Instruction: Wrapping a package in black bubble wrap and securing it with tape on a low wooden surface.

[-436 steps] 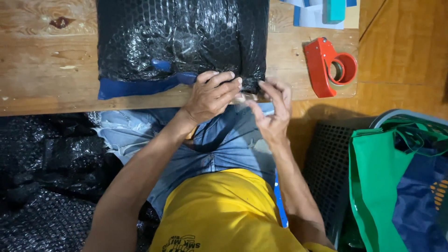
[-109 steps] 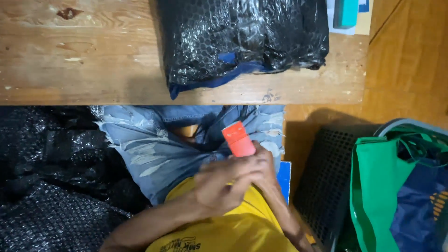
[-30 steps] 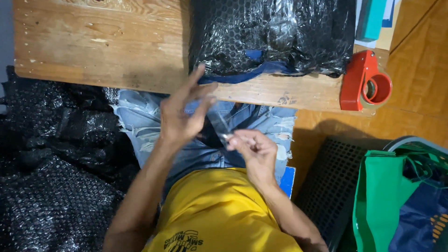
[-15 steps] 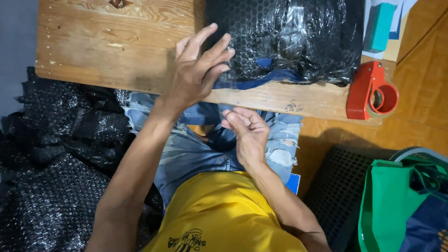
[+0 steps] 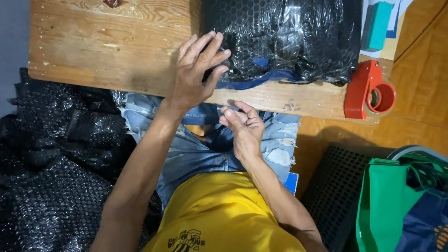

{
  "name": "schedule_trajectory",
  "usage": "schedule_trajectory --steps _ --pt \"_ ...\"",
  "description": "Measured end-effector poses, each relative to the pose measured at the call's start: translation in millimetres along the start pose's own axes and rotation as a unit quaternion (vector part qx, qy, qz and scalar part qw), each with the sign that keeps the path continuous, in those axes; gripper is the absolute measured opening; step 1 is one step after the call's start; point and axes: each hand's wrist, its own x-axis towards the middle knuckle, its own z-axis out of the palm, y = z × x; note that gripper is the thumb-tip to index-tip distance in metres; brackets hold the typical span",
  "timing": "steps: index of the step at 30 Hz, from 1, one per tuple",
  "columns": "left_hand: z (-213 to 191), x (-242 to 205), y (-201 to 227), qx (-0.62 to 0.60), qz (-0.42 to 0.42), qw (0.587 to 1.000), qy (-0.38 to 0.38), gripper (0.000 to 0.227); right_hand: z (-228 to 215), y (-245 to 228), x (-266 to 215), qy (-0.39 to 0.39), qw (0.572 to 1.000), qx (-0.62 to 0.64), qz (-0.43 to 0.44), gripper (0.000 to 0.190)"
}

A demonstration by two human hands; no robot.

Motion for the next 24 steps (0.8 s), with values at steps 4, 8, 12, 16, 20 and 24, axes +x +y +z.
schedule_trajectory --steps 4,8,12,16,20,24 --pt "6.3 -6.9 -15.8 0.019 -0.042 0.999 0.027 0.068 -2.8 6.3 4.7 -0.002 1.000 -0.003 -0.003 0.040" --pt "3.1 -2.7 -15.4 -0.019 -0.104 0.994 0.034 0.097 -3.6 6.5 9.9 0.006 1.000 -0.001 -0.003 0.036" --pt "11.2 0.4 -15.8 -0.203 -0.232 0.948 0.083 0.087 -2.8 12.3 10.8 0.014 1.000 -0.004 0.005 0.034" --pt "18.1 -1.8 -15.7 -0.189 -0.242 0.950 0.049 0.105 -3.9 13.4 10.0 0.016 1.000 -0.016 -0.010 0.031" --pt "21.9 -3.3 -14.2 -0.171 -0.205 0.963 0.046 0.106 -7.0 13.6 9.8 0.015 0.999 -0.029 -0.020 0.031" --pt "22.9 -11.1 -15.9 -0.237 -0.209 0.947 0.051 0.117 -9.6 15.5 8.0 0.011 0.999 -0.042 -0.019 0.034"
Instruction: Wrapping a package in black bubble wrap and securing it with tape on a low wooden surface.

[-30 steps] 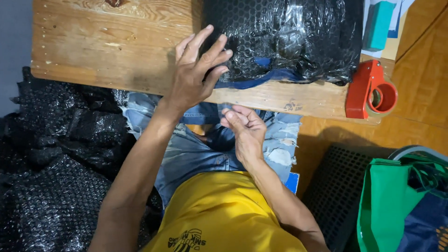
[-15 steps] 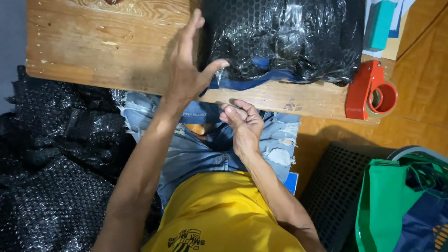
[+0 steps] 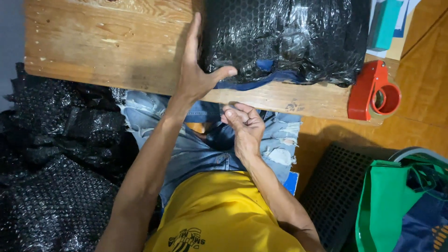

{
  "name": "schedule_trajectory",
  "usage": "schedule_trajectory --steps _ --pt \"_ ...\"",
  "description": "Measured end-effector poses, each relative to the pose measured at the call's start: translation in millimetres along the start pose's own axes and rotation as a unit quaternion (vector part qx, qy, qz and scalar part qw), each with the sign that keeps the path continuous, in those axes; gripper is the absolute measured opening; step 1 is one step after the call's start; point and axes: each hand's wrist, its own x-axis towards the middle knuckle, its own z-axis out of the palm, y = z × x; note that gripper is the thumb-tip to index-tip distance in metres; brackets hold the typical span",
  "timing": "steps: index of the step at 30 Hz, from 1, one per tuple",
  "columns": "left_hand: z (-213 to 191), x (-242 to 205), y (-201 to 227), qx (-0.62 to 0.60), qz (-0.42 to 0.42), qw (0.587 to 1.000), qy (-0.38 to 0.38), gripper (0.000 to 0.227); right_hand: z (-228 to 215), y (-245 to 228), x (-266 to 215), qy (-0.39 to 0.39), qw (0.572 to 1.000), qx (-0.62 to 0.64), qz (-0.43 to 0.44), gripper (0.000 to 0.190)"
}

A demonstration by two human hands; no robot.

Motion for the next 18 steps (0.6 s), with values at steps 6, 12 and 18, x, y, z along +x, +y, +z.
schedule_trajectory --steps 6,12,18 --pt "-4.6 -45.0 -15.0 -0.048 -0.002 0.999 -0.019 0.102 1.6 -3.2 -4.5 -0.014 1.000 0.009 -0.011 0.034" --pt "-5.0 -62.2 -25.2 0.083 0.071 0.994 -0.019 0.106 0.8 3.6 -5.9 0.040 0.998 -0.031 -0.040 0.035" --pt "8.5 -43.3 -26.2 0.228 0.057 0.972 0.025 0.098 -1.6 5.4 -0.2 0.034 0.997 -0.041 -0.052 0.034"
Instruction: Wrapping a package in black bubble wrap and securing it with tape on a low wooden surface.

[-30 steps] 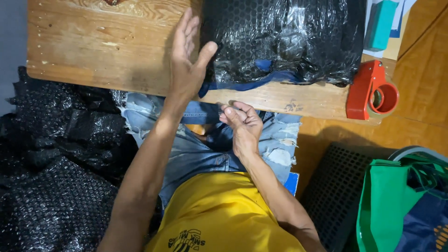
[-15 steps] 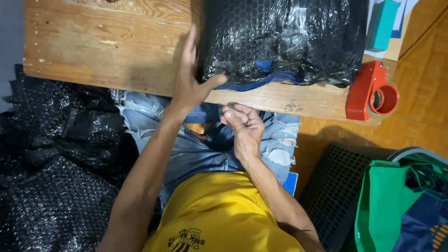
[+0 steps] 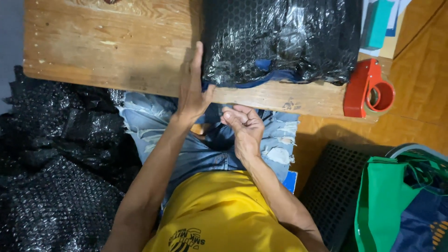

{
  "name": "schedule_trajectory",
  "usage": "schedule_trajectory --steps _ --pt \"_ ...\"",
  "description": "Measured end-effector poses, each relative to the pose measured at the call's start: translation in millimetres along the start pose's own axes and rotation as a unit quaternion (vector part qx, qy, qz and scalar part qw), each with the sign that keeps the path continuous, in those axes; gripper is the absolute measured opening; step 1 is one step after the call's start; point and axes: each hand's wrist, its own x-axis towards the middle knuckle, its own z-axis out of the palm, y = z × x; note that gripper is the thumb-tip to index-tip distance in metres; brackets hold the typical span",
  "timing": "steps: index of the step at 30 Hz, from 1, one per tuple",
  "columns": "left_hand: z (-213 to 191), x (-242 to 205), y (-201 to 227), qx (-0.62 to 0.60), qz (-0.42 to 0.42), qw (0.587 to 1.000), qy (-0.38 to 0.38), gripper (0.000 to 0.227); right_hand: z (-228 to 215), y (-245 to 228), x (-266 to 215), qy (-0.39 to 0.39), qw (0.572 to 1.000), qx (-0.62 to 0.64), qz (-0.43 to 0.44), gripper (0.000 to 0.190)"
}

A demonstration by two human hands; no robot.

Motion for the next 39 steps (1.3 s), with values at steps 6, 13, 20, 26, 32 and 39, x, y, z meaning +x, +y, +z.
schedule_trajectory --steps 6,13,20,26,32,39 --pt "-4.5 6.1 14.4 -0.080 -0.060 0.994 -0.034 0.101 -4.4 7.6 3.6 -0.004 1.000 0.007 0.006 0.032" --pt "21.2 7.3 22.5 -0.379 -0.282 0.873 0.121 0.080 -10.2 17.0 9.1 -0.013 1.000 0.017 -0.001 0.032" --pt "13.0 17.1 19.4 -0.460 -0.454 0.761 0.056 0.059 -11.3 19.7 7.4 -0.026 0.999 0.044 0.007 0.032" --pt "-28.7 28.3 55.6 -0.517 -0.412 0.750 -0.013 0.069 -13.9 23.4 9.5 -0.038 0.997 0.068 0.008 0.031" --pt "-28.0 19.4 32.8 -0.588 -0.338 0.733 -0.045 0.091 -15.7 25.6 9.5 -0.045 0.996 0.076 0.000 0.031" --pt "-47.7 47.5 81.5 -0.576 -0.398 0.713 -0.035 0.057 -11.7 32.6 16.5 -0.045 0.996 0.076 -0.003 0.032"
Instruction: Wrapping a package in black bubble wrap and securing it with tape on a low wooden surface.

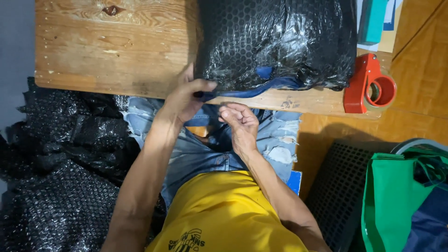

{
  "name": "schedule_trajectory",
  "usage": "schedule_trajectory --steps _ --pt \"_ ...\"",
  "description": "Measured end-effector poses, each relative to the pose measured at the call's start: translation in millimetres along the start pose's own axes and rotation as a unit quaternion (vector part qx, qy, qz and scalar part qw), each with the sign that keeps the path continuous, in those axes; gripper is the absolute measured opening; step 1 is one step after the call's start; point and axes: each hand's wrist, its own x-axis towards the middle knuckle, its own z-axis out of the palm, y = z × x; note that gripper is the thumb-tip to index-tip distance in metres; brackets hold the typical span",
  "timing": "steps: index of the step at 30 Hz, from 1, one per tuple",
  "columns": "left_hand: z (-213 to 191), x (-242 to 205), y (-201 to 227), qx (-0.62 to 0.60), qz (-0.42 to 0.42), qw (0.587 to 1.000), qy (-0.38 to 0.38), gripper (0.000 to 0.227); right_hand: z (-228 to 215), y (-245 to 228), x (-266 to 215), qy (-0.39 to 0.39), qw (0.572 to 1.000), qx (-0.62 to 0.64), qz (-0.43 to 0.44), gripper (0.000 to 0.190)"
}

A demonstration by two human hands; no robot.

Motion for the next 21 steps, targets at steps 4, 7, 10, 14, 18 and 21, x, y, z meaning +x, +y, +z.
schedule_trajectory --steps 4,7,10,14,18,21 --pt "-1.9 6.4 -11.5 0.054 -0.026 0.995 0.077 0.041 5.5 3.4 8.5 0.001 1.000 -0.001 0.011 0.031" --pt "0.4 5.6 -10.1 0.063 -0.036 0.992 0.106 0.040 12.6 1.7 13.3 0.004 1.000 0.002 0.022 0.029" --pt "5.2 4.2 -5.4 0.092 -0.041 0.987 0.126 0.035 22.0 -7.3 15.3 0.003 0.999 0.007 0.034 0.025" --pt "15.2 0.5 2.4 0.153 -0.055 0.973 0.166 0.033 14.7 1.9 22.9 -0.001 0.999 0.030 0.041 0.027" --pt "7.4 6.2 1.5 0.244 -0.061 0.954 0.162 0.030 9.1 19.6 33.0 0.002 0.999 0.045 0.022 0.028" --pt "5.6 5.0 3.9 0.208 -0.074 0.959 0.176 0.040 9.3 26.4 32.7 -0.004 0.999 0.049 0.005 0.026"
